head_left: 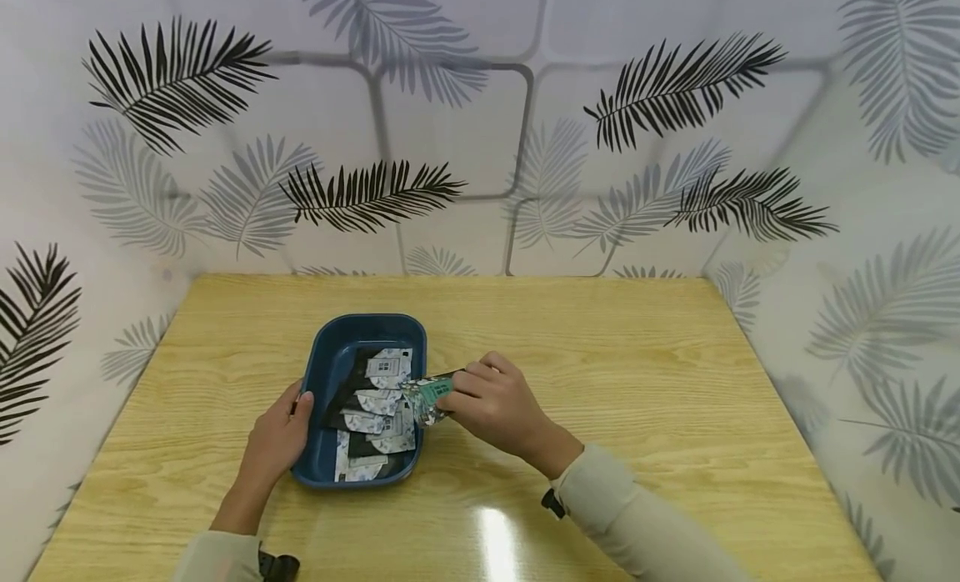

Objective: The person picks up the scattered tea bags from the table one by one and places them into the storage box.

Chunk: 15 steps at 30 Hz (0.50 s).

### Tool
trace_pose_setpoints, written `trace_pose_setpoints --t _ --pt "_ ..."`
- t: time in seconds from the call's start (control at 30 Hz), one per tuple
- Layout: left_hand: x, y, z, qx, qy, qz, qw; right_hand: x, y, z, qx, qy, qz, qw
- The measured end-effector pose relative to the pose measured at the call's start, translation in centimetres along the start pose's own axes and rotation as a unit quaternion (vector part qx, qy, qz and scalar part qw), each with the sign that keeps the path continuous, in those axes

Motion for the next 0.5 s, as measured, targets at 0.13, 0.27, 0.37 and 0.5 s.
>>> trace_pose_setpoints --t 0.13,0.27,0.37,0.5 --pt "-0.1 -0.1 0.0 0.001 -0.001 -0.001 1.0 -0.5 0.5 0.5 0.008 -0.006 0.003 1.0" --pt "-0.1 -0.1 0.0 0.003 -0.002 0.001 1.0 -1.1 0.7 1.1 0.023 -0.012 -0.005 1.0" --pt "-0.1 -0.2 0.0 0.004 -0.004 0.003 1.0 -1.5 1.0 1.7 0.032 -0.009 -0.007 0.999" --pt "0.0 -0.1 0.0 0.007 -0.006 0.003 1.0 -2.2 1.6 2.5 0.043 -0.012 0.002 0.999"
Point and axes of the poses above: each hand's wrist, its own y-axis towards the middle knuckle, its own x-axis out of the back of the hand, z = x × y, the point moved 3 cm from there along y, towards the middle knuckle
